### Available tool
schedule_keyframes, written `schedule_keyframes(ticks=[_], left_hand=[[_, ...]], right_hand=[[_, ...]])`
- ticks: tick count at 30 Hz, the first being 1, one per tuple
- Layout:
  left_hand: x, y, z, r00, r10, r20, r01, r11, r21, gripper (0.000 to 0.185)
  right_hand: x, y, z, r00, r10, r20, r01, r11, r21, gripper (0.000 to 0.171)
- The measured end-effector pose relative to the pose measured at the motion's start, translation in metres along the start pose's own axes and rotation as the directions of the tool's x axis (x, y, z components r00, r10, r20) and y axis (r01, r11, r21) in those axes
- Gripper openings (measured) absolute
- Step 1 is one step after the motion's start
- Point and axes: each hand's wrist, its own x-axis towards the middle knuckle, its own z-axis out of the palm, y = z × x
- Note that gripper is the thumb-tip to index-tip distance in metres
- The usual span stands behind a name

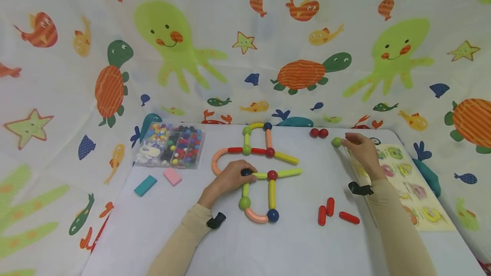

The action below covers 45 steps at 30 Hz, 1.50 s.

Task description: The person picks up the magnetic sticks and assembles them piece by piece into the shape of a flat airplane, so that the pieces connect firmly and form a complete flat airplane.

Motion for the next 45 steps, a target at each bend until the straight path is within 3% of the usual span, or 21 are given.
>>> schedule_keyframes(ticks=[5, 13, 17, 22, 26, 37, 45], left_hand=[[-0.001, -0.001, 0.004, 1.0, 0.002, 0.019, -0.002, 1.0, 0.004, 0.023], [0.001, -0.003, 0.001, 1.0, -0.001, 0.018, 0.001, 1.0, -0.005, 0.023], [0.002, -0.004, -0.001, 1.0, 0.011, 0.026, -0.011, 1.0, 0.0, 0.023], [0.003, -0.004, -0.003, 1.0, 0.028, 0.013, -0.028, 1.0, 0.012, 0.021], [0.003, -0.004, -0.003, 1.0, 0.028, 0.006, -0.028, 1.0, 0.012, 0.021], [0.003, -0.005, -0.001, 1.0, 0.013, 0.011, -0.013, 1.0, 0.021, 0.021], [0.003, -0.003, -0.002, 1.0, -0.006, 0.028, 0.005, 1.0, 0.023, 0.024]], right_hand=[[0.013, 0.001, 0.008, 0.997, 0.072, 0.028, -0.072, 0.997, -0.007, 0.069], [0.018, -0.006, 0.025, 1.0, 0.028, -0.013, -0.029, 0.994, -0.101, 0.056], [0.009, -0.017, 0.03, 1.0, 0.007, 0.002, -0.007, 0.997, -0.081, 0.057], [-0.009, -0.034, 0.039, 0.992, -0.118, 0.034, 0.12, 0.99, -0.073, 0.057], [-0.024, -0.043, 0.052, 0.979, -0.175, 0.107, 0.182, 0.981, -0.07, 0.054], [-0.053, -0.051, 0.084, 0.942, -0.185, 0.281, 0.21, 0.976, -0.061, 0.044], [-0.057, -0.052, 0.092, 0.936, -0.198, 0.29, 0.223, 0.973, -0.057, 0.04]])
